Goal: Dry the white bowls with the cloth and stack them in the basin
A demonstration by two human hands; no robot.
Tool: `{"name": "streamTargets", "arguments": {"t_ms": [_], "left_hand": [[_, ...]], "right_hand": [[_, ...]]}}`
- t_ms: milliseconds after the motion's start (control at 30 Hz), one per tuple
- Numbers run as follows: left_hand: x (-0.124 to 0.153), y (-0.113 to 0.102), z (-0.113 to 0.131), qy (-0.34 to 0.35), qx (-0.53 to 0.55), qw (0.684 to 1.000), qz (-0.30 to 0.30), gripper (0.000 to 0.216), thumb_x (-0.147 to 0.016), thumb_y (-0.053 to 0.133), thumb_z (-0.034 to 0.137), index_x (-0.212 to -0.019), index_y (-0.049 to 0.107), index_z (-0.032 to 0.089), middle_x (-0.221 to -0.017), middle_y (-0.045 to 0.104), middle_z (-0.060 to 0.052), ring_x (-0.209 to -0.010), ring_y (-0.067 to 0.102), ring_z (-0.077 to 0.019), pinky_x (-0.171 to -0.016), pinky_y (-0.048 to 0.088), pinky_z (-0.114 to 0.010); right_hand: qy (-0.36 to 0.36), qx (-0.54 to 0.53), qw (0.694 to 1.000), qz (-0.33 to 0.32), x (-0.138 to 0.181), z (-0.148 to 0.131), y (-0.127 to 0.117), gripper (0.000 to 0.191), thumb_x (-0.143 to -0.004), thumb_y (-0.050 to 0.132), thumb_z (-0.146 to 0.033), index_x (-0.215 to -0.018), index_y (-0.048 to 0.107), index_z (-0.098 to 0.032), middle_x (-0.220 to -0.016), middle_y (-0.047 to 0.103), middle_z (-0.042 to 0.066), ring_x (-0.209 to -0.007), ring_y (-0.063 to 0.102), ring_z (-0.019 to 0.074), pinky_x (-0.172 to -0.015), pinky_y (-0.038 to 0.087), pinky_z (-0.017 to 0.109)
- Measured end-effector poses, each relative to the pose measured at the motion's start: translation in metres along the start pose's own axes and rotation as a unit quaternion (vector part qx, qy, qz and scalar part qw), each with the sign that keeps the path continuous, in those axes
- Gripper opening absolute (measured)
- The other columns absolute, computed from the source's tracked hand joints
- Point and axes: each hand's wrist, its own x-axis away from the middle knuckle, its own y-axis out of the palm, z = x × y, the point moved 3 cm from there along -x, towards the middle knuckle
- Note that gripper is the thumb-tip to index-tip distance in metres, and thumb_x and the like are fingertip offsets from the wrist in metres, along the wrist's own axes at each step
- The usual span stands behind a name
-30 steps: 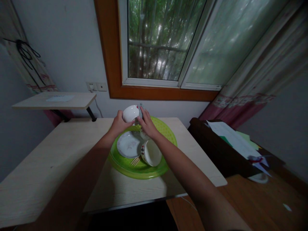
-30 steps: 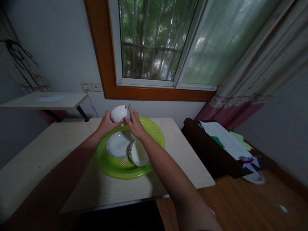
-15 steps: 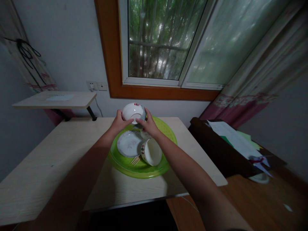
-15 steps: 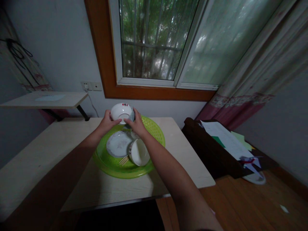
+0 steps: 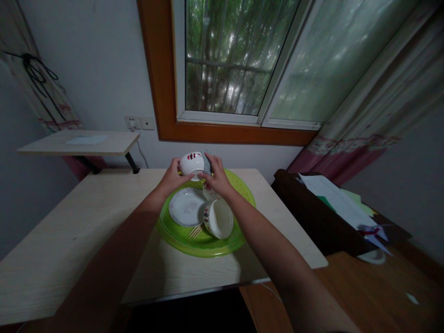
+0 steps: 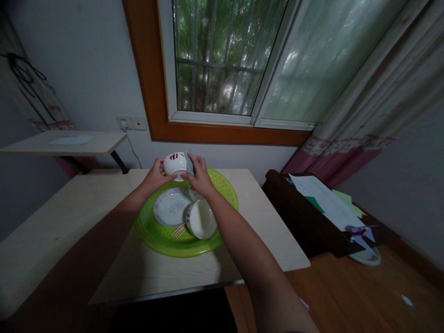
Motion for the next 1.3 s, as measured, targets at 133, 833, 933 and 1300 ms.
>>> {"name": "streamTargets", "arguments": {"t_ms": [133, 833, 933, 1300], "left_hand": [[0.004, 0.000, 0.008, -0.010, -0.061, 0.998, -0.003, 0.062, -0.063, 0.083, 0.043, -0.105, 0.044, 0.021, -0.101, 0.064, -0.007, -0.088, 0.066, -0.0214, -0.071, 0.053, -0.031], [0.006, -0.004, 0.020, -0.021, -0.108, 0.993, 0.036, 0.063, -0.061, 0.082, 0.051, -0.098, 0.040, 0.023, -0.090, 0.063, -0.003, -0.078, 0.065, -0.0186, -0.063, 0.047, -0.027], [0.006, -0.004, 0.022, -0.019, -0.109, 0.994, 0.025, 0.063, -0.061, 0.082, 0.051, -0.098, 0.040, 0.023, -0.092, 0.064, -0.004, -0.079, 0.065, -0.0183, -0.063, 0.047, -0.026], [0.009, 0.000, 0.016, 0.032, -0.173, 0.984, -0.039, 0.056, -0.063, 0.080, 0.039, -0.101, 0.043, 0.022, -0.092, 0.068, -0.006, -0.077, 0.066, -0.0207, -0.064, 0.046, -0.029]], "right_hand": [[-0.035, 0.037, 0.999, -0.012, 0.002, -0.009, -0.002, 0.078, -0.092, 0.056, -0.066, -0.159, 0.029, -0.035, -0.160, 0.035, 0.010, -0.148, 0.033, 0.0341, -0.124, 0.028, 0.060], [0.082, -0.074, 0.994, 0.011, 0.001, 0.003, 0.013, 0.080, -0.098, 0.029, -0.075, -0.162, 0.026, -0.027, -0.167, 0.031, 0.008, -0.156, 0.027, 0.0257, -0.128, 0.019, 0.054], [0.111, -0.109, 0.988, 0.013, 0.001, 0.010, 0.014, 0.082, -0.097, 0.026, -0.076, -0.161, 0.028, -0.025, -0.166, 0.033, 0.008, -0.155, 0.029, 0.0253, -0.128, 0.022, 0.053], [-0.137, 0.189, 0.968, -0.091, 0.008, -0.052, 0.015, 0.057, -0.105, 0.036, -0.052, -0.158, 0.036, -0.029, -0.169, 0.028, 0.005, -0.160, 0.010, 0.0277, -0.127, 0.013, 0.062]]}}
